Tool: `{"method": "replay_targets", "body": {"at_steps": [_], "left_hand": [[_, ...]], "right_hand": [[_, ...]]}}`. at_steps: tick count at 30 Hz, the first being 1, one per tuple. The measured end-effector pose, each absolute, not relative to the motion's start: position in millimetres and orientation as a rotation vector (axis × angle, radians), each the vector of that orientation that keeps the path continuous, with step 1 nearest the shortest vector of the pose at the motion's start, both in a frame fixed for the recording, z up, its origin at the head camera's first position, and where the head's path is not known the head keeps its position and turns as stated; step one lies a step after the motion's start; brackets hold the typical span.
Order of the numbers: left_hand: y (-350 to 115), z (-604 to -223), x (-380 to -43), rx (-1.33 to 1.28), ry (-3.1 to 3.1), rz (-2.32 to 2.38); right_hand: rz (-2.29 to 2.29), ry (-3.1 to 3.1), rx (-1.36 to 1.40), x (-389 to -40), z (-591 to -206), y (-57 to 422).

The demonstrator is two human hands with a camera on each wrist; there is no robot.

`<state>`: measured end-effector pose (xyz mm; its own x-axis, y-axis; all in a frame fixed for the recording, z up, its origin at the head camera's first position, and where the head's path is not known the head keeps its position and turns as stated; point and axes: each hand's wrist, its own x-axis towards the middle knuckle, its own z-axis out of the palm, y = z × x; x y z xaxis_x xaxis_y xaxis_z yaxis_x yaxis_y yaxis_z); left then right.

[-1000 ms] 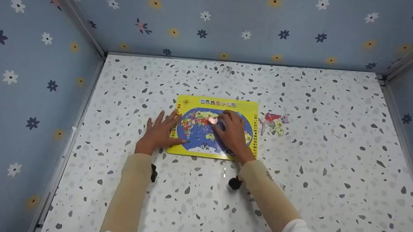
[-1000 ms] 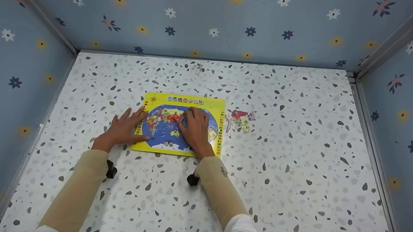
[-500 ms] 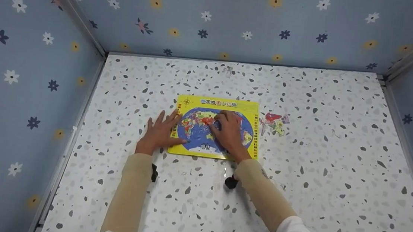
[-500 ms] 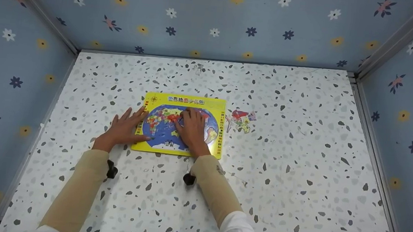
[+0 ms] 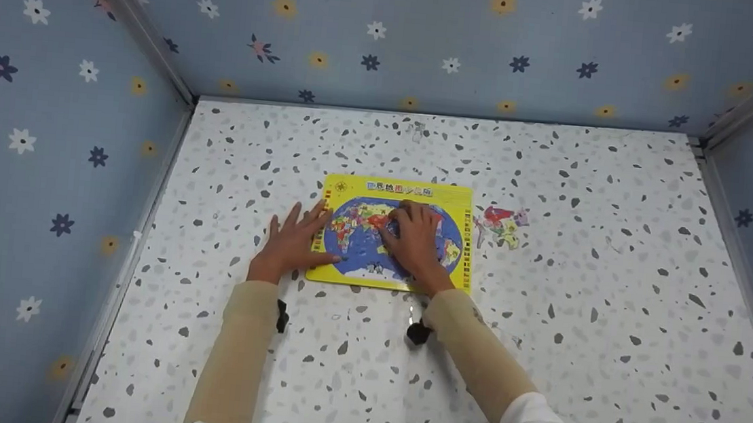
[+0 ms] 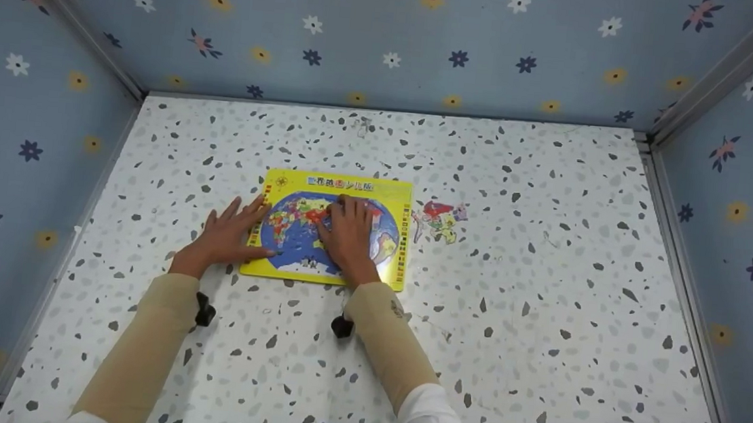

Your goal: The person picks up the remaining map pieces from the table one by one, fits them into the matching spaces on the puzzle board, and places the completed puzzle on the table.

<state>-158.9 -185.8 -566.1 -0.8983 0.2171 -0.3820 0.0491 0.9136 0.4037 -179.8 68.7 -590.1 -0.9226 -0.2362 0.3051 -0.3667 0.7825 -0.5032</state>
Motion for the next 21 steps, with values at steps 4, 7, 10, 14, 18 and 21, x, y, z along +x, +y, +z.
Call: {"method": "replay_targets", "body": {"at_steps": [4,7,10,14,18,21], "left_hand": [[-185.7,-566.1,-158.7,0.188,2.647,0.539],[-185.9,-566.1,-158.8,0.187,2.646,0.528],[-186.1,-565.7,-159.2,0.19,2.645,0.528],[-186.6,-565.3,-159.5,0.184,2.642,0.535],[-186.7,-565.1,-159.3,0.181,2.638,0.543],[-186.6,-564.7,-159.0,0.185,2.633,0.55]], "right_hand": [[0.854,-2.757,0.462,-178.8,-588.9,66.9],[0.856,-2.788,0.455,-178.2,-587.3,65.8],[0.871,-2.822,0.441,-178.2,-586.9,65.5],[0.913,-2.839,0.442,-178.1,-587.4,65.7],[0.925,-2.826,0.475,-177.6,-589.1,67.2],[0.906,-2.816,0.514,-176.2,-589.2,69.2]]}}
